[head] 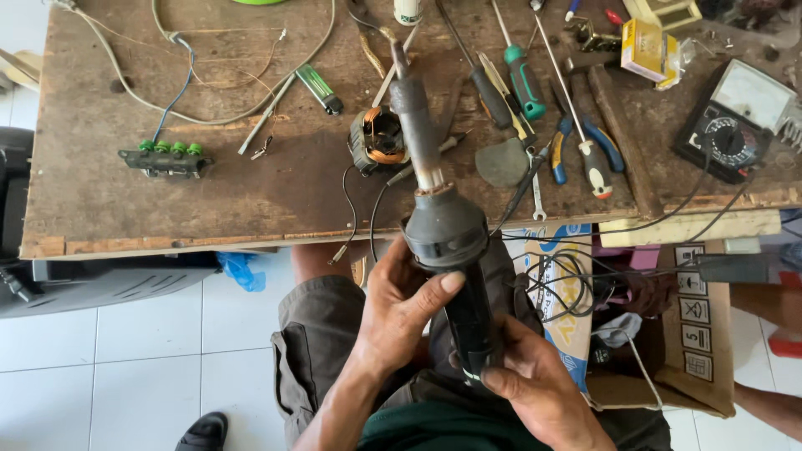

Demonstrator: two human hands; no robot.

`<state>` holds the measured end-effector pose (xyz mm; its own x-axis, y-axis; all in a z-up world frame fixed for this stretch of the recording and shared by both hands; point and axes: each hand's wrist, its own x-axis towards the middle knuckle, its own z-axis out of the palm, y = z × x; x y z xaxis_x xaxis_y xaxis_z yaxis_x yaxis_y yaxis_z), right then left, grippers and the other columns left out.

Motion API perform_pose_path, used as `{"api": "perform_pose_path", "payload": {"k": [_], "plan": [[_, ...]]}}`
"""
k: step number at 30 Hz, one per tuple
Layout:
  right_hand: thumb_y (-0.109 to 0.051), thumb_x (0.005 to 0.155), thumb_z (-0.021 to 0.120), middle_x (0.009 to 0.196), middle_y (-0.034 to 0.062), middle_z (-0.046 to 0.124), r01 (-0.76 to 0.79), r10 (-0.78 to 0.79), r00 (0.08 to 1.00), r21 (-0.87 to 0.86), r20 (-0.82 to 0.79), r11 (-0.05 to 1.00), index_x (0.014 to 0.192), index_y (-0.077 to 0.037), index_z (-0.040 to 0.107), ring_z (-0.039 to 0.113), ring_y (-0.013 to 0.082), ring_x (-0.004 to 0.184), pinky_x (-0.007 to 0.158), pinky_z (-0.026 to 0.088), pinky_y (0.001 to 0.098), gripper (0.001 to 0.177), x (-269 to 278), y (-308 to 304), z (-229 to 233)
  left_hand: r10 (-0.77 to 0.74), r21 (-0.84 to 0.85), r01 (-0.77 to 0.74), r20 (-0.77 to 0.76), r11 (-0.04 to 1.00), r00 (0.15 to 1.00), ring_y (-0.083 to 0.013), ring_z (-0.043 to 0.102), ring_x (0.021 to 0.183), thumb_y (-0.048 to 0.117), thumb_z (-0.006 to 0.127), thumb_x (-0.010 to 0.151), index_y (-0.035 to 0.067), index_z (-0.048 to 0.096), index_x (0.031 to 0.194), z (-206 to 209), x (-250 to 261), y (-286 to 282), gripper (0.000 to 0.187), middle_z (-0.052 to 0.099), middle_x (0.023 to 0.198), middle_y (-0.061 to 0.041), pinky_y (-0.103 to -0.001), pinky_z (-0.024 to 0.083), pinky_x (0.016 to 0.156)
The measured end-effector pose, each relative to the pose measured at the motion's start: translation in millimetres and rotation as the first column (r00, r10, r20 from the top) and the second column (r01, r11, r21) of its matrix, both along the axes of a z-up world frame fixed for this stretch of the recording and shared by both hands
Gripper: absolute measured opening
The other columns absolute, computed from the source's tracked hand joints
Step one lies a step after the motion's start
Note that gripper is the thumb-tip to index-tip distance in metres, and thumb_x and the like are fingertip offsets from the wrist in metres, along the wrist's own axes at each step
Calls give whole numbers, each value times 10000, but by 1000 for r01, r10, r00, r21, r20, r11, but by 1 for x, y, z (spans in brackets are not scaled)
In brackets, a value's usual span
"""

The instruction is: The person uses a heat gun to warm a small electrical component, then uses a screwdriver to pry and adjust internal copper windings. The person continues to manipulate the component with their hands and tools, focusing on the internal structure.

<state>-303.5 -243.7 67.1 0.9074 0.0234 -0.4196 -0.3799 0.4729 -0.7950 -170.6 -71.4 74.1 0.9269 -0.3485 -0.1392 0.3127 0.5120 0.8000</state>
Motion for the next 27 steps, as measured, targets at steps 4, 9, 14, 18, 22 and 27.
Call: {"api": "perform_pose_path", "payload": {"k": [4, 9, 14, 18, 22, 27], "plan": [[-155, 864, 914, 1293, 249, 809, 65, -68, 998, 182, 9, 981, 1476, 125, 632, 786, 382, 1130, 1020, 628, 519, 730, -5, -5, -21, -16, -49, 16, -8, 999, 1000, -162, 709, 1176, 230, 910, 904, 3, 677, 1363, -8, -5, -4, 562, 790, 1251, -85, -332, 566, 1095], [-275, 781, 1010, 1107, 249, 818, -18, 23, 1000, 217, -20, 976, 1500, 36, 629, 766, 372, 1048, 971, 536, 444, 872, -4, -9, -28, -6, -81, 6, 7, 997, 1000, -184, 697, 1186, 262, 915, 910, -22, 664, 1371, -14, -12, -2, 597, 772, 1257, -98, -343, 561, 1088], [-235, 789, 993, 1136, 240, 834, 7, 0, 1000, 256, -27, 967, 1525, 33, 605, 801, 366, 1059, 1017, 576, 456, 874, -1, 0, -29, 12, -114, -14, -17, 993, 1000, -175, 689, 1123, 270, 924, 908, -10, 663, 1320, -27, -14, -3, 563, 758, 1197, -98, -327, 557, 1025], [-210, 768, 984, 1133, 248, 849, 40, -19, 996, 253, -86, 967, 1534, 25, 612, 817, 376, 1046, 1004, 546, 425, 884, -7, -3, -35, 11, -132, -12, -8, 991, 1000, -188, 697, 1152, 253, 932, 903, -13, 664, 1333, -33, -14, -3, 572, 770, 1230, -114, -336, 551, 1046], [-241, 823, 993, 1318, 205, 805, -29, 30, 1000, 314, 0, 949, 1586, 35, 571, 761, 345, 1219, 1038, 626, 505, 914, -1, 0, -24, -19, -100, 26, 66, 995, 998, -194, 692, 1162, 280, 931, 906, -30, 661, 1352, -30, -12, 2, 607, 764, 1228, -113, -342, 565, 1029], [-327, 807, 1143, 1664, 221, 641, -156, 157, 988, 190, 10, 969, 1726, -94, 365, 633, 302, 1506, 1246, 451, 439, 1227, 8, -9, 3, 14, -64, -12, 20, 998, 1000, -212, 687, 1238, 168, 931, 873, -26, 625, 1443, -38, -14, -11, 676, 763, 1337, -151, -347, 539, 1104]]}}
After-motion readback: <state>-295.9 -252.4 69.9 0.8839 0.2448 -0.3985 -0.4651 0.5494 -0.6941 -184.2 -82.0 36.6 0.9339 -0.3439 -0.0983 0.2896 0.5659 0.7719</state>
